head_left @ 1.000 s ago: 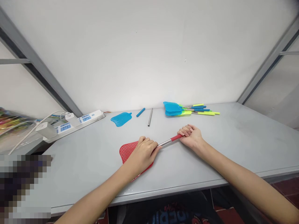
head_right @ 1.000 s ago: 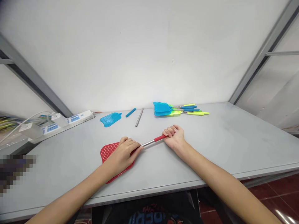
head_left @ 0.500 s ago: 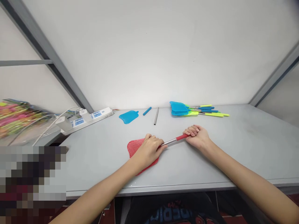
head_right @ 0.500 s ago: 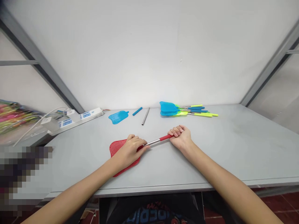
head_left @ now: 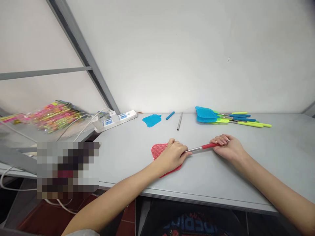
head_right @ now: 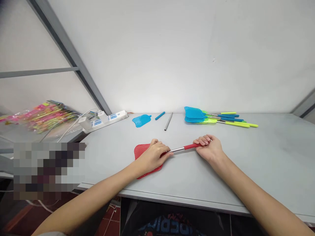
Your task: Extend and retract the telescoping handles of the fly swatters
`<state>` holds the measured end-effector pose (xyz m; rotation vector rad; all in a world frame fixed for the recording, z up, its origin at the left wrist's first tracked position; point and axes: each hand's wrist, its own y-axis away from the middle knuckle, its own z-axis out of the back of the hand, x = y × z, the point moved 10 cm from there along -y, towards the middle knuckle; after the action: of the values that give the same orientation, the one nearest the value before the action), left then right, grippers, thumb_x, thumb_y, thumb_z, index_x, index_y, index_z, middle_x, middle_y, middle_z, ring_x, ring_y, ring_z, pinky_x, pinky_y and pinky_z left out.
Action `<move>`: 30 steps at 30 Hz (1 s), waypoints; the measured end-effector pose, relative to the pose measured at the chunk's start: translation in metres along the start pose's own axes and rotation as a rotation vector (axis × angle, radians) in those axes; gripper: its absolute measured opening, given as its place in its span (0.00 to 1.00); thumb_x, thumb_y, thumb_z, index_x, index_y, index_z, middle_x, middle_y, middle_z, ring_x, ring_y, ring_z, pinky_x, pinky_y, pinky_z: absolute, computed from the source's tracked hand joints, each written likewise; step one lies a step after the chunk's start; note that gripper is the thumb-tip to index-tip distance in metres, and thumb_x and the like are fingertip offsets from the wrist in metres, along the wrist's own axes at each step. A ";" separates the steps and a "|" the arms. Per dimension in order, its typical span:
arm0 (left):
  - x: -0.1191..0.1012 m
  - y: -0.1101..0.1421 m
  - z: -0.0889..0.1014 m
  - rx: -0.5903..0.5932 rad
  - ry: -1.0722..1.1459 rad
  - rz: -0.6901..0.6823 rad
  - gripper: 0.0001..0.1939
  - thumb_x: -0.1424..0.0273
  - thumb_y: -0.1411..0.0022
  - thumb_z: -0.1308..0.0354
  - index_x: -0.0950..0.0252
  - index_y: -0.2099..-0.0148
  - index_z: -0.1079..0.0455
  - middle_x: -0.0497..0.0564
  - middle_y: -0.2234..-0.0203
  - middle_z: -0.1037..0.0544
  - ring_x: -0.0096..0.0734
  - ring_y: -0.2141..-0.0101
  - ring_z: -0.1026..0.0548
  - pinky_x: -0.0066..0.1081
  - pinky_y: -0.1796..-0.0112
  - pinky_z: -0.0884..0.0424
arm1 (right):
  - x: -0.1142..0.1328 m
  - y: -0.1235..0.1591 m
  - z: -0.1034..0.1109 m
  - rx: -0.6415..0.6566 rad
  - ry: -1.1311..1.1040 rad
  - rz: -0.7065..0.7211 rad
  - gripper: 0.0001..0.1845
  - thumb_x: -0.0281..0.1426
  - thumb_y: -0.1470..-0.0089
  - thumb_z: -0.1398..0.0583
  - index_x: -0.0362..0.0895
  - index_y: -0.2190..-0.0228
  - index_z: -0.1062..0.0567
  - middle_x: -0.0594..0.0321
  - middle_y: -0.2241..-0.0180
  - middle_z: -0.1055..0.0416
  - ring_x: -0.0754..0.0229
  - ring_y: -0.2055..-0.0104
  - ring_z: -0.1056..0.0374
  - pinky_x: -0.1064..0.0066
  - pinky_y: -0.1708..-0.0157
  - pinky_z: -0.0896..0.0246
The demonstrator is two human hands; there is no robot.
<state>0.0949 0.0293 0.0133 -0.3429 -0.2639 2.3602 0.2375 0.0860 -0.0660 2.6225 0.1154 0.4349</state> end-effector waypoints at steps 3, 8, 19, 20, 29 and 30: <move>0.002 0.000 0.003 -0.018 -0.030 0.006 0.16 0.65 0.38 0.60 0.65 0.72 0.37 0.47 0.79 0.30 0.26 0.74 0.36 0.32 0.64 0.47 | 0.000 0.002 0.001 -0.023 0.002 0.009 0.13 0.19 0.63 0.54 0.43 0.84 0.57 0.72 0.91 0.59 0.69 0.89 0.60 0.77 0.88 0.57; 0.007 0.000 0.006 -0.033 -0.057 0.007 0.16 0.65 0.38 0.60 0.65 0.71 0.36 0.47 0.78 0.32 0.26 0.72 0.36 0.33 0.63 0.48 | -0.004 0.002 -0.002 -0.017 0.022 -0.008 0.13 0.20 0.60 0.54 0.44 0.83 0.57 0.73 0.90 0.59 0.70 0.88 0.59 0.77 0.87 0.52; 0.030 0.002 0.024 -0.138 -0.096 0.127 0.14 0.68 0.39 0.59 0.65 0.71 0.35 0.48 0.75 0.34 0.29 0.69 0.38 0.35 0.63 0.50 | -0.022 0.009 -0.021 0.198 0.429 -0.047 0.04 0.28 0.54 0.49 0.42 0.78 0.38 0.63 0.78 0.37 0.64 0.75 0.36 0.67 0.70 0.36; 0.033 0.002 0.026 -0.149 -0.094 0.144 0.14 0.68 0.39 0.59 0.64 0.72 0.36 0.48 0.74 0.34 0.29 0.69 0.38 0.35 0.63 0.50 | -0.027 0.010 -0.022 0.225 0.474 -0.079 0.04 0.29 0.54 0.48 0.41 0.76 0.36 0.62 0.77 0.36 0.63 0.74 0.35 0.67 0.69 0.36; 0.034 0.002 0.031 -0.175 -0.049 0.176 0.14 0.69 0.39 0.60 0.64 0.72 0.36 0.46 0.75 0.35 0.27 0.69 0.38 0.35 0.63 0.50 | -0.039 0.025 -0.039 0.429 0.772 -0.052 0.14 0.34 0.52 0.44 0.43 0.63 0.30 0.56 0.62 0.31 0.59 0.63 0.33 0.70 0.69 0.36; 0.035 0.002 0.031 -0.178 -0.049 0.178 0.14 0.69 0.39 0.59 0.64 0.72 0.36 0.46 0.75 0.34 0.27 0.69 0.38 0.35 0.63 0.50 | -0.039 0.025 -0.039 0.432 0.791 -0.041 0.14 0.35 0.52 0.44 0.43 0.63 0.30 0.57 0.62 0.32 0.59 0.63 0.34 0.70 0.69 0.36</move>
<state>0.0591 0.0488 0.0360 -0.4089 -0.4870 2.5289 0.1885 0.0751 -0.0323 2.6669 0.5683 1.5548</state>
